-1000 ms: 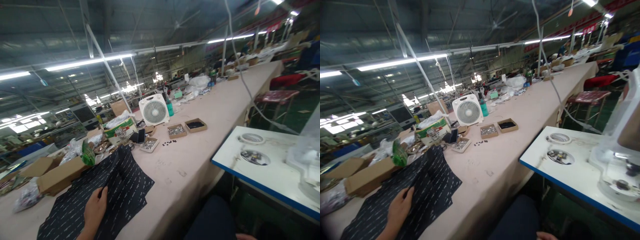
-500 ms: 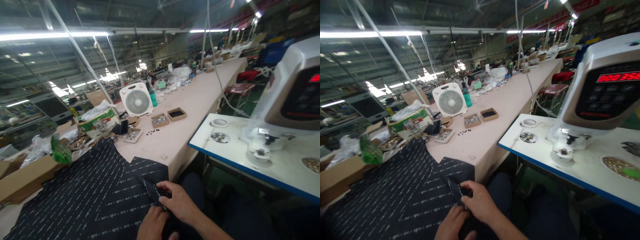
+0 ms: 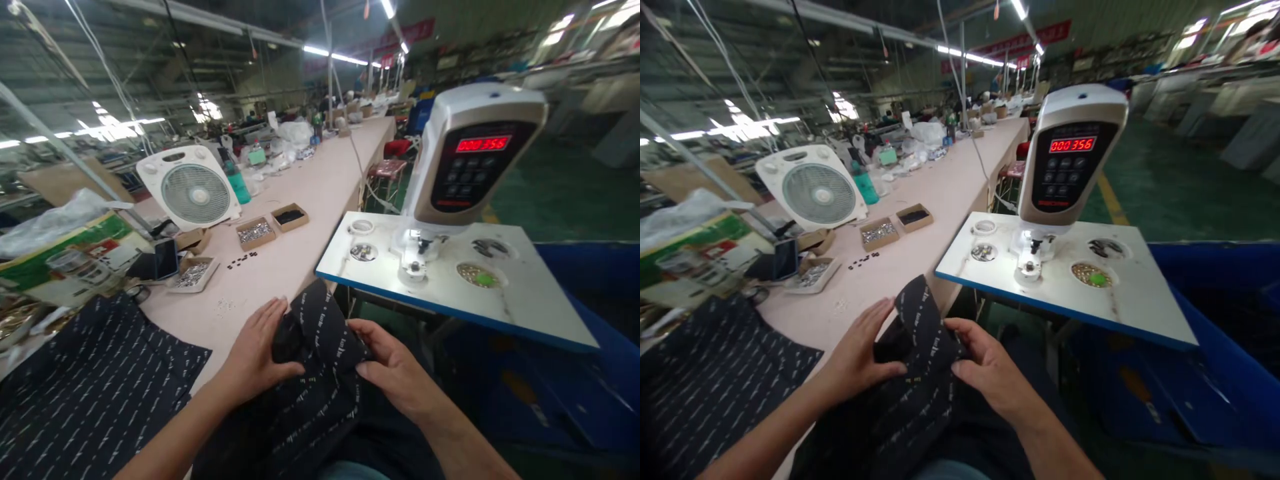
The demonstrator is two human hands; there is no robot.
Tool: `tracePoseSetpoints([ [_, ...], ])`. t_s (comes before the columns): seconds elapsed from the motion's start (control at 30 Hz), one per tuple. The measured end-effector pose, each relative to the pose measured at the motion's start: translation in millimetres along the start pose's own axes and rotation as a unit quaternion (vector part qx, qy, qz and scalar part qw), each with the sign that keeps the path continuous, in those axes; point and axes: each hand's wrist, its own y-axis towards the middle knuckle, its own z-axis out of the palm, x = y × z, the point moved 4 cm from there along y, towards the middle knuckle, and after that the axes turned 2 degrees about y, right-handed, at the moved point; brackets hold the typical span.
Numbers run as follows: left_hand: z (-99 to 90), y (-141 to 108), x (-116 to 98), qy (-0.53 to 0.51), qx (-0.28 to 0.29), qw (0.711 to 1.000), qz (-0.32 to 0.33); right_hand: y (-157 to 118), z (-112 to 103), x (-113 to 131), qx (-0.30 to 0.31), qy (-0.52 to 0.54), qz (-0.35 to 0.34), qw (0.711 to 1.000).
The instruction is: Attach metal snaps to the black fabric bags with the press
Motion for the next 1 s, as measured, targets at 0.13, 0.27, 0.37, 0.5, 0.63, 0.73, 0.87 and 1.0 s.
tracePoseSetpoints([
  [0.13,24.2,42.4,-12.9,-0.156,0.119,0.981,-0.005,-21.7,-22.7,19.2,-0.054,-0.012,-0.029,0.998],
  [0.27,43.6,62.6,-28.4,-0.234,0.226,0.945,0.008,-42.1,-64.0,23.9,-0.159,-0.119,-0.021,0.980],
  [0.37,41.8,72.0,-39.3,-0.213,0.188,0.959,0.017,-59.9,-83.6,43.5,-0.333,-0.344,-0.050,0.877],
  [0.5,31.0,78.0,-62.8,-0.242,0.177,0.954,0.012,-60.8,-36.0,91.4,-0.327,-0.599,-0.219,0.697],
  [0.63,12.7,81.4,-89.0,-0.267,0.176,0.947,0.030,-20.7,11.3,94.2,-0.034,-0.656,-0.167,0.735],
  [0.73,0.3,81.2,-95.6,-0.239,0.183,0.953,0.030,4.2,7.6,80.9,0.039,-0.623,-0.066,0.778],
  [0.87,2.5,73.9,-85.6,-0.196,0.246,0.949,0.033,14.8,-9.5,68.5,0.008,-0.590,0.026,0.807],
  [1.0,17.4,65.8,-71.5,-0.107,0.268,0.957,0.038,11.5,-13.2,63.4,-0.009,-0.581,0.048,0.813],
])
